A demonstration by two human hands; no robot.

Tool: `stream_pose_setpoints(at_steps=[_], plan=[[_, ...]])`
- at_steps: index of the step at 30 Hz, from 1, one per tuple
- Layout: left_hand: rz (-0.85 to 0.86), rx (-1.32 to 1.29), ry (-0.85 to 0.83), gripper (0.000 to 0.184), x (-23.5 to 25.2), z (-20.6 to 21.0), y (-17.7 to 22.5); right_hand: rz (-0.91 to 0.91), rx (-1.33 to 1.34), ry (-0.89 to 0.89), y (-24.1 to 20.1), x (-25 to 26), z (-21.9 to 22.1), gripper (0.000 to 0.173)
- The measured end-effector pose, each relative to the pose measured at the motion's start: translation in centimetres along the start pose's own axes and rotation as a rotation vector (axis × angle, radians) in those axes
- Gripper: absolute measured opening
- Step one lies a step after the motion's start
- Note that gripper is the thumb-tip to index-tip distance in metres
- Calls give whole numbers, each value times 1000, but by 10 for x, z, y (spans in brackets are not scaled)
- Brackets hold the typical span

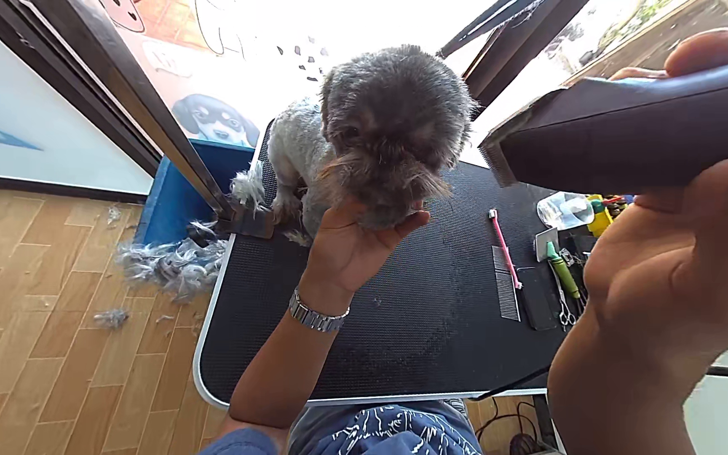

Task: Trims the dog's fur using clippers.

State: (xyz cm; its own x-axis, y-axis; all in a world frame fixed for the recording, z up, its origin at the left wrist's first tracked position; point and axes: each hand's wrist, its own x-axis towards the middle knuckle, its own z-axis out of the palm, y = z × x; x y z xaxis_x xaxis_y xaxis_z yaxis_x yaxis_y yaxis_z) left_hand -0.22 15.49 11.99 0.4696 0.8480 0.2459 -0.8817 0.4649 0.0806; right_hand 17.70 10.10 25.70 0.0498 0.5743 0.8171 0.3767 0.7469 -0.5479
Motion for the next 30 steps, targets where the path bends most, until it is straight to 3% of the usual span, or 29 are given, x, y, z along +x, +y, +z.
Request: stream_pose_setpoints(at_steps=[15,24,30], plan=[[28,-25,-60,28,-4,1,1,3,59,-83,1,18,31,51],[35,12,-42,25,-5,5,-4,7,103,-186,0,13,27,51],[6,-26,-84,32,-5,1,-5,-4,50,-165,0,14,18,51]])
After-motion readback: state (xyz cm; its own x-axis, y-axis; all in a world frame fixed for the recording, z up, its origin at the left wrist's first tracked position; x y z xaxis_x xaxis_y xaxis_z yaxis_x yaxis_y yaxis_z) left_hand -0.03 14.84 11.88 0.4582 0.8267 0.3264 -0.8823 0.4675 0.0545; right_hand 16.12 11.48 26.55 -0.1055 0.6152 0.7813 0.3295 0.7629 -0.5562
